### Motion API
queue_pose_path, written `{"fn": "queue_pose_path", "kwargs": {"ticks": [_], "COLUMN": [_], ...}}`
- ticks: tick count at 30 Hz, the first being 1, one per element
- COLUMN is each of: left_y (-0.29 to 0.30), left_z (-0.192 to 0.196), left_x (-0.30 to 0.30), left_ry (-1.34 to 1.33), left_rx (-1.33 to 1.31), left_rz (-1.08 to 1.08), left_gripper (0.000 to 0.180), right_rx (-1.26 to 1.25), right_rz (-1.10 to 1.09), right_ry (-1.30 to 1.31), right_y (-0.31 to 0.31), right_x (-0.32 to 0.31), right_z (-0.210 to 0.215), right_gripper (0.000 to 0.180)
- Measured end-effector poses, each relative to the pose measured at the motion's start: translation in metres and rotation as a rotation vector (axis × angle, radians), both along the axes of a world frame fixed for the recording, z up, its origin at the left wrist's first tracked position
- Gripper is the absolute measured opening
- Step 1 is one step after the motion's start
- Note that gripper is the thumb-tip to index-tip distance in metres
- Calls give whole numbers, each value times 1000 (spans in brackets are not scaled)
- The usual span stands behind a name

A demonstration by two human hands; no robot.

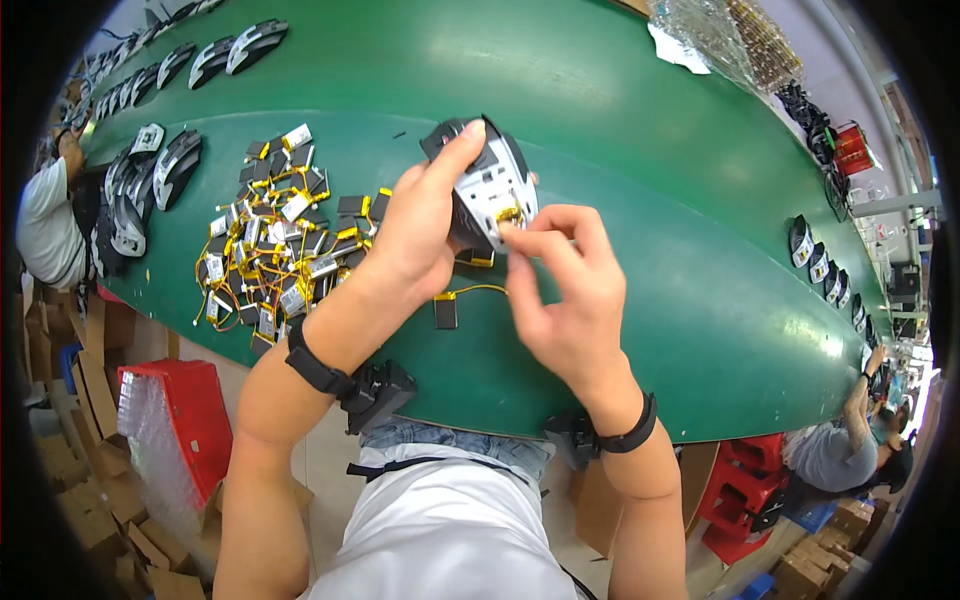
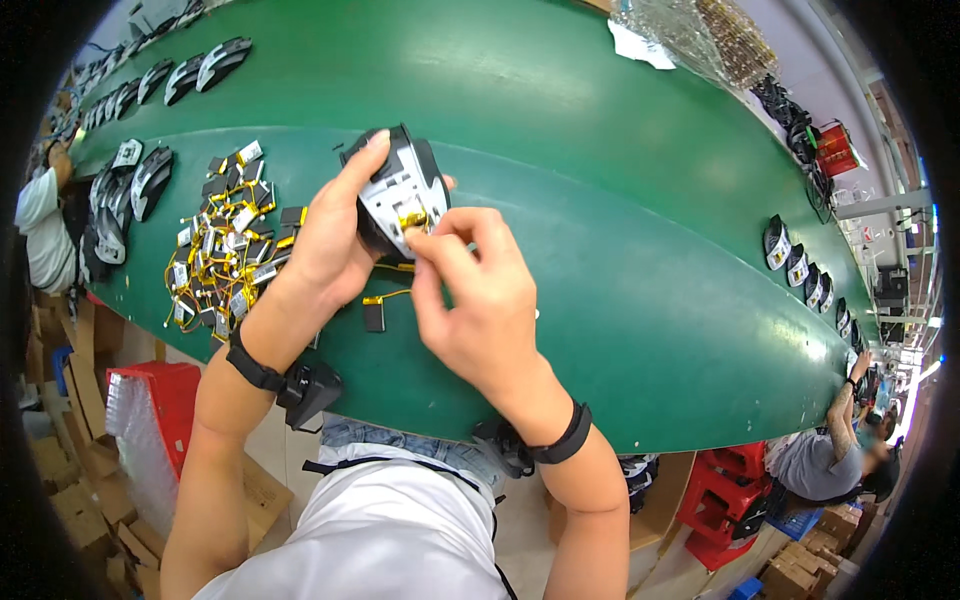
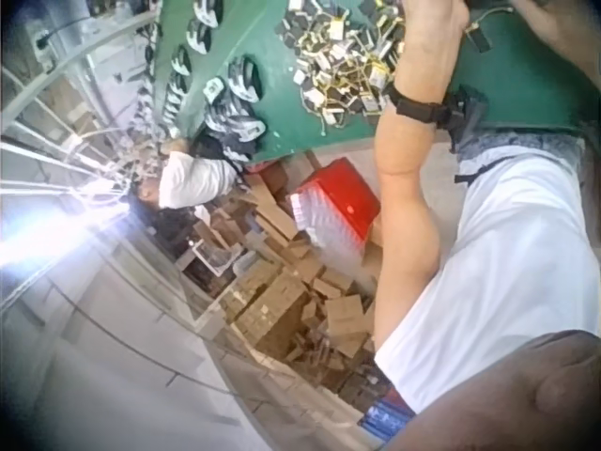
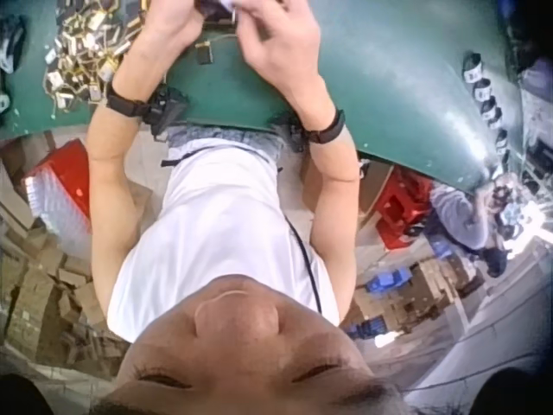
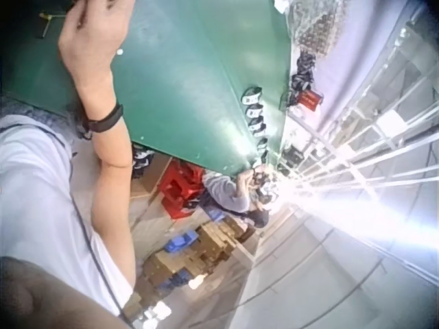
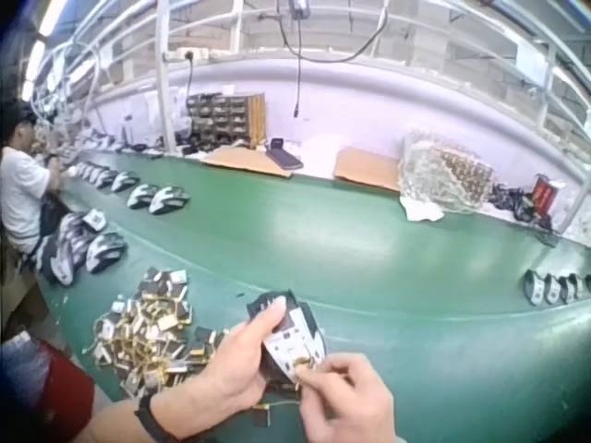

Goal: The person assembles small electronic devices by inserting batteries into the bottom compartments of handheld units. They pick up a device, slide a battery into the slot, and place the finished unit on the green table. This process is repeated for multiple units throughout the clip.

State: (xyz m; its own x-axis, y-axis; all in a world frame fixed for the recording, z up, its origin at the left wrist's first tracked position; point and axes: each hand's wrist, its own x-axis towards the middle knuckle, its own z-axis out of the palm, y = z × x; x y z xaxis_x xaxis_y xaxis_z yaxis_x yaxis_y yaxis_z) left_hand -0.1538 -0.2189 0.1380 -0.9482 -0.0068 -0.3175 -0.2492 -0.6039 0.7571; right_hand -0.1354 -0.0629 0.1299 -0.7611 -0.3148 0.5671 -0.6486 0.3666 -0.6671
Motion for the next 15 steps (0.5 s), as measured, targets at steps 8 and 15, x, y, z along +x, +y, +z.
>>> {"fn": "queue_pose_path", "kwargs": {"ticks": [8, 15], "left_y": [-11, -35], "left_z": [8, 47], "left_x": [-6, 9], "left_ry": [86, 75], "left_rx": [-4, -38], "left_rz": [10, -8], "left_gripper": [40, 36], "right_rx": [-101, -9], "right_rz": [81, 183], "right_ry": [-75, -220], "right_y": [17, 14], "right_x": [-16, -17], "right_z": [10, 4], "right_gripper": [18, 15]}}
